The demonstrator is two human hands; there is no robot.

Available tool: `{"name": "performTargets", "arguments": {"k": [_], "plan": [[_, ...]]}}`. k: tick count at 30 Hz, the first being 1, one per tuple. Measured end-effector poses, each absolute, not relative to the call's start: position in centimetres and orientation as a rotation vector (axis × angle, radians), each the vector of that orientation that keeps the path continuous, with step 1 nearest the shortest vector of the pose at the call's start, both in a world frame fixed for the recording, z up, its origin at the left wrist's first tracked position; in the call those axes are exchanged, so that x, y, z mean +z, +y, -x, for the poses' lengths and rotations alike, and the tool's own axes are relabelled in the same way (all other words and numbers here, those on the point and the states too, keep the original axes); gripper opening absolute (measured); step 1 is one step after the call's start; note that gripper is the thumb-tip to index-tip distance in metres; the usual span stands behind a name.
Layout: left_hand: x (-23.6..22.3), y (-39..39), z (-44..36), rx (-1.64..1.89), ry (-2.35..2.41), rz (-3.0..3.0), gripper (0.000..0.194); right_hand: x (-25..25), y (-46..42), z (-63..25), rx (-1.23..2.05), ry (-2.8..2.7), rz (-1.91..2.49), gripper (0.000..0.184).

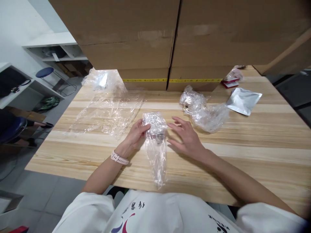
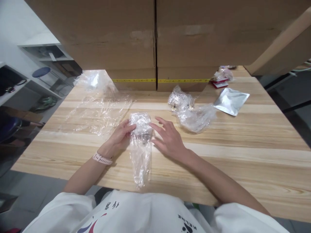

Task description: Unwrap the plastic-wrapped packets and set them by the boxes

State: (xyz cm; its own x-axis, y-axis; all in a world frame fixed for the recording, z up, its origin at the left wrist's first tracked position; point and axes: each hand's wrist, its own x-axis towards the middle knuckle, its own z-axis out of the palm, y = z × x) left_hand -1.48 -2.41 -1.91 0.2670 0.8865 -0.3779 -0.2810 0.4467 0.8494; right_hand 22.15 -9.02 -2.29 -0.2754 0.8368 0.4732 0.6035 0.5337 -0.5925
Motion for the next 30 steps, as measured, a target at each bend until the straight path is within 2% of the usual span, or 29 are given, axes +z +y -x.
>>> {"name": "performTargets", "arguments": {"k": [2, 4, 6, 8, 10, 11, 13, 15, 17, 19, 21, 22, 24, 27, 30], "plan": [[-1.7, -2.9, 1.0, 0.840, 0.891, -0.748, 0.038, -2.3, -7.0, -22.1, 0.374, -2.062, 1.146, 0.027], [-1.5, -3.3, 0.8, 0.786, 0.843, -0.749, 0.043, -2.2, -5.1, -21.9, 0.557, -2.030, 1.147, 0.014], [-1.4, -3.5, 1.0, 0.728, 0.848, -0.777, 0.054, -2.1, -3.0, -21.7, 0.840, -1.841, 1.244, 0.020], [-1.2, -3.5, 1.3, 0.663, 0.894, -0.850, 0.075, -1.9, -0.8, -21.9, 1.048, -1.520, 1.378, 0.020], [-1.1, -3.5, 1.8, 0.604, 0.968, -0.954, 0.091, -1.9, 1.0, -22.3, 1.018, -1.239, 1.444, 0.015], [-1.0, -3.5, 2.0, 0.582, 1.012, -1.016, 0.093, -1.8, 1.5, -22.5, 0.924, -1.175, 1.442, 0.019], [-1.1, -3.5, 2.3, 0.563, 1.102, -1.176, 0.090, -1.7, 1.4, -22.9, 0.721, -1.227, 1.426, 0.026], [-1.2, -3.5, 2.5, 0.608, 1.230, -1.399, 0.084, -1.7, -0.3, -23.0, 0.661, -1.458, 1.479, 0.013], [-1.2, -3.6, 2.6, 0.695, 1.389, -1.616, 0.073, -1.7, -3.0, -22.8, 0.740, -1.722, 1.585, 0.031], [-1.2, -3.6, 2.5, 0.718, 1.469, -1.729, 0.053, -1.9, -5.5, -22.1, 0.812, -1.917, 1.646, 0.042], [-0.9, -3.8, 2.4, 0.663, 1.443, -1.736, 0.030, -2.0, -7.3, -21.3, 0.823, -2.013, 1.623, 0.034], [-0.7, -4.0, 2.3, 0.636, 1.416, -1.722, 0.025, -2.1, -7.9, -21.0, 0.809, -2.038, 1.596, 0.028], [-0.2, -4.3, 2.2, 0.607, 1.374, -1.711, 0.030, -2.1, -8.2, -20.4, 0.738, -2.071, 1.540, 0.018], [0.3, -4.6, 2.2, 0.569, 1.320, -1.754, 0.049, -2.2, -7.7, -19.9, 0.605, -2.096, 1.460, 0.017], [0.2, -4.7, 2.1, 0.530, 1.272, -1.826, 0.058, -2.2, -7.0, -19.7, 0.558, -2.075, 1.341, 0.018]]}}
